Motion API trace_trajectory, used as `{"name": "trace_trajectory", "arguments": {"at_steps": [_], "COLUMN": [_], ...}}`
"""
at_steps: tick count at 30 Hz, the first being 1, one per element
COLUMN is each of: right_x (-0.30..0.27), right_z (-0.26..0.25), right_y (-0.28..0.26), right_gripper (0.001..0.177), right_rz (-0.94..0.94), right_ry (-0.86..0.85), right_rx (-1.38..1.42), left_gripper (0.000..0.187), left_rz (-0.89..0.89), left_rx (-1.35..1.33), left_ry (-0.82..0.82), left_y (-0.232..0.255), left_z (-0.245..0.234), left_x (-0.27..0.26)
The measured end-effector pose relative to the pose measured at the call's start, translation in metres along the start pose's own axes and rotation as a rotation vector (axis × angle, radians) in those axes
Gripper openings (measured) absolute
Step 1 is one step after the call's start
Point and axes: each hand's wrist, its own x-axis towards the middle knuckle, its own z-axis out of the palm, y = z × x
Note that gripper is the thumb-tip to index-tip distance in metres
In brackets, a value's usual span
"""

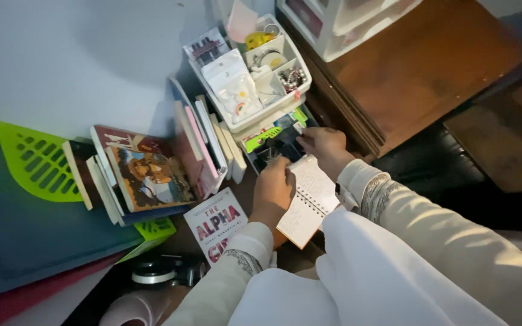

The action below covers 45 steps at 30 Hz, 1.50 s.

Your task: Organize books, notebooks, and stationery items on a wooden desk and into a small storage unit.

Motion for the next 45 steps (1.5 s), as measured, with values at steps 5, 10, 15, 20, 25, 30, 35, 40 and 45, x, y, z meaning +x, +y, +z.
{"name": "trace_trajectory", "arguments": {"at_steps": [5, 10, 15, 20, 25, 30, 35, 40, 45], "right_x": [-0.018, -0.001, 0.043, 0.057, 0.056, -0.011, -0.03, -0.052, -0.051], "right_z": [0.029, 0.042, 0.033, 0.029, 0.022, 0.02, -0.023, -0.041, -0.038], "right_y": [-0.011, 0.006, 0.032, 0.036, 0.033, 0.005, 0.024, 0.029, 0.031], "right_gripper": [0.015, 0.013, 0.01, 0.018, 0.033, 0.023, 0.023, 0.021, 0.027], "right_rz": [-0.015, -0.063, 0.034, 0.13, 0.148, -0.053, -0.106, 0.087, 0.133], "right_ry": [0.031, 0.05, 0.097, 0.012, -0.091, 0.075, 0.211, 0.209, 0.0], "right_rx": [0.024, 0.126, 0.253, 0.333, 0.4, 0.105, -0.001, 0.212, 0.249], "left_gripper": [0.013, 0.013, 0.012, 0.014, 0.014, 0.013, 0.012, 0.022, 0.056], "left_rz": [0.101, 0.087, 0.103, 0.042, 0.075, 0.082, -0.018, -0.046, -0.045], "left_rx": [-0.001, 0.007, -0.067, -0.009, 0.002, 0.029, 0.008, 0.041, 0.2], "left_ry": [0.013, -0.026, -0.026, -0.088, -0.053, 0.002, -0.074, -0.241, -0.285], "left_y": [-0.005, 0.001, -0.005, -0.002, -0.004, -0.001, 0.005, -0.006, -0.035], "left_z": [-0.007, -0.023, -0.024, -0.029, -0.028, -0.022, -0.017, -0.001, 0.031], "left_x": [0.015, 0.016, 0.007, 0.007, 0.004, 0.0, -0.019, -0.037, -0.037]}}
